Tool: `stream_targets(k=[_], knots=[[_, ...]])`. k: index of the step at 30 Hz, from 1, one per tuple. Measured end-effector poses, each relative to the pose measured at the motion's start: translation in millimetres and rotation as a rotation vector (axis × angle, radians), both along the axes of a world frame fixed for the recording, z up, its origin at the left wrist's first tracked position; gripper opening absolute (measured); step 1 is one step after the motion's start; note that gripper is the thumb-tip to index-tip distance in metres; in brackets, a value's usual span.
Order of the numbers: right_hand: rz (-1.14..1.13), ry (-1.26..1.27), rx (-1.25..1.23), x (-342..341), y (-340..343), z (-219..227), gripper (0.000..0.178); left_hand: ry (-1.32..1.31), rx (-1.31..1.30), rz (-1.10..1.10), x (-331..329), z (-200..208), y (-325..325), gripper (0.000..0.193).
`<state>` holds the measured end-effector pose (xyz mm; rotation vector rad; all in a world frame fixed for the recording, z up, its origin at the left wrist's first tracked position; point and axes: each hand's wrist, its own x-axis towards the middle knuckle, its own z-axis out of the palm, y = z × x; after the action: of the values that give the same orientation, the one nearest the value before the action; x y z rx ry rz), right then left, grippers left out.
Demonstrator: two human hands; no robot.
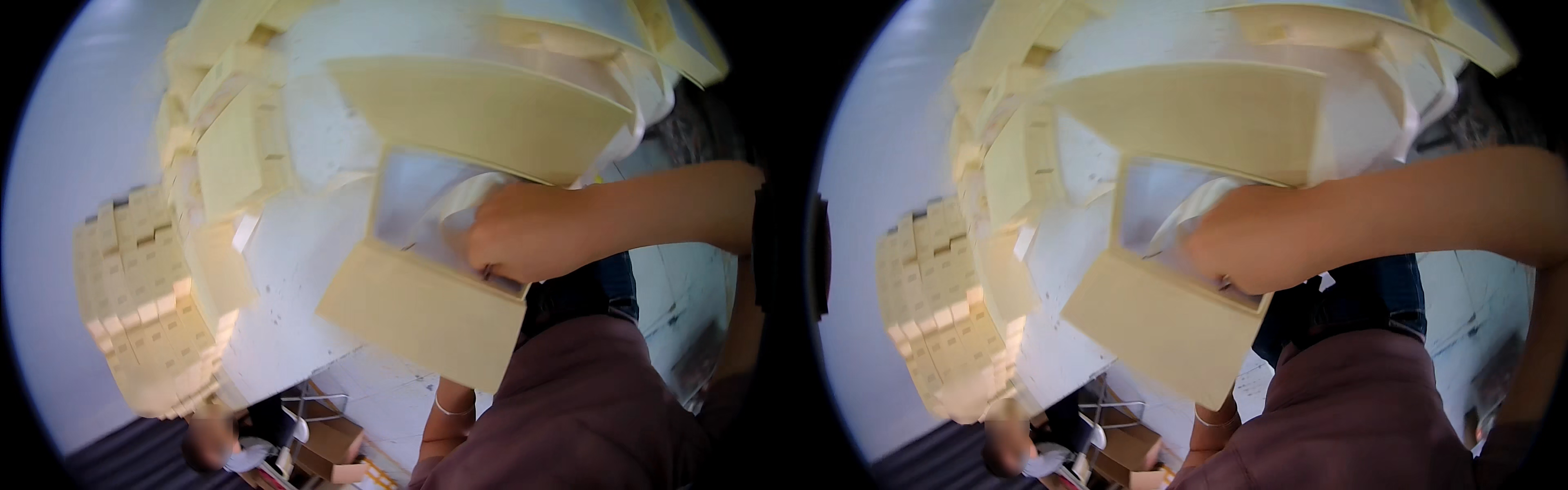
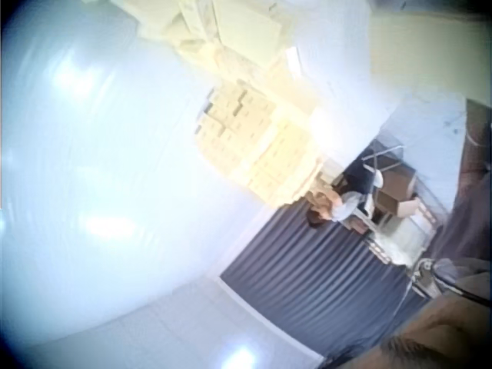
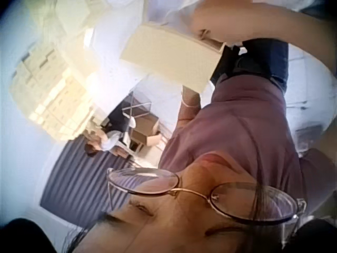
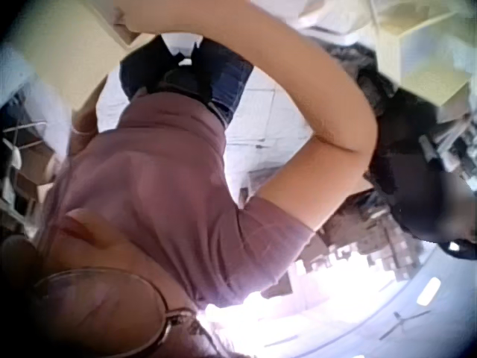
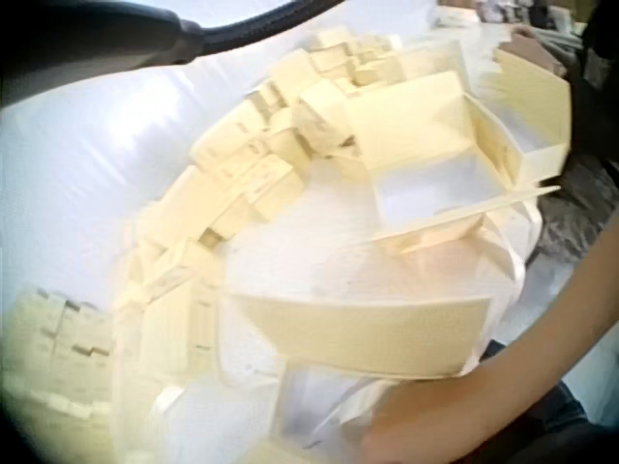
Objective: The person repeatedly picks up small yellow cardboard boxes, opens them, inserts a white ribbon into each, and closes them. The finished boxes are stacked on the table. The process is repeated for many boxes throughout the clip.
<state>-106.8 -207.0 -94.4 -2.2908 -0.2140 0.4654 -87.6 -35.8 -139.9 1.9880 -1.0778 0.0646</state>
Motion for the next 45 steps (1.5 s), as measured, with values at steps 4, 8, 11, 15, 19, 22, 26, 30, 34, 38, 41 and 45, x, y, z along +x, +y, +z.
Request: stream_targets(k=[4,8,11,15,19,22,26,30,34,38,41,45], knots=[[0.007,-0.165,0.015,4.9,0.5,0.3,0.013,-0.160,0.093,0.094,30.3,-4.3,42.6,0.019],[-0.075,-0.764,0.050,-16.2,0.0,0.7,0.023,-0.171,0.165,0.553,76.0,-20.2,138.5,0.009],[-0.118,-0.928,-0.053,-22.2,-0.2,-2.0,0.030,-0.166,0.098,0.693,81.0,2.2,156.4,0.038],[-0.145,-0.966,-0.109,-46.9,8.5,-8.3,0.038,-0.131,0.151,0.229,71.9,29.7,96.7,0.065],[-0.179,-0.988,-0.313,-62.0,31.6,-24.7,0.044,0.014,0.427,-0.175,76.2,24.6,49.1,0.066],[-0.306,-1.002,-0.410,-59.7,46.6,-34.8,0.046,0.033,0.346,-0.365,64.4,18.3,31.3,0.057],[-0.438,-1.030,-0.405,-55.3,49.9,-42.9,0.043,0.089,0.197,-0.182,28.6,6.4,13.6,0.027],[-0.470,-1.046,-0.291,-55.2,45.4,-39.4,0.038,-0.055,0.119,-0.124,27.3,-4.3,8.6,0.012],[-0.434,-1.017,-0.288,-58.3,44.0,-38.9,0.033,-0.068,0.113,-0.108,34.7,4.1,22.5,0.010],[-0.457,-0.991,-0.358,-71.1,27.6,-37.1,0.028,-0.035,0.230,0.182,73.3,-6.2,88.5,0.009],[-0.417,-1.034,-0.374,-69.3,25.6,-41.5,0.026,0.145,0.337,0.264,62.6,5.5,124.3,0.005],[-0.390,-1.080,-0.380,-65.1,21.4,-43.8,0.023,0.309,0.255,0.311,40.5,-9.6,127.5,0.009]])
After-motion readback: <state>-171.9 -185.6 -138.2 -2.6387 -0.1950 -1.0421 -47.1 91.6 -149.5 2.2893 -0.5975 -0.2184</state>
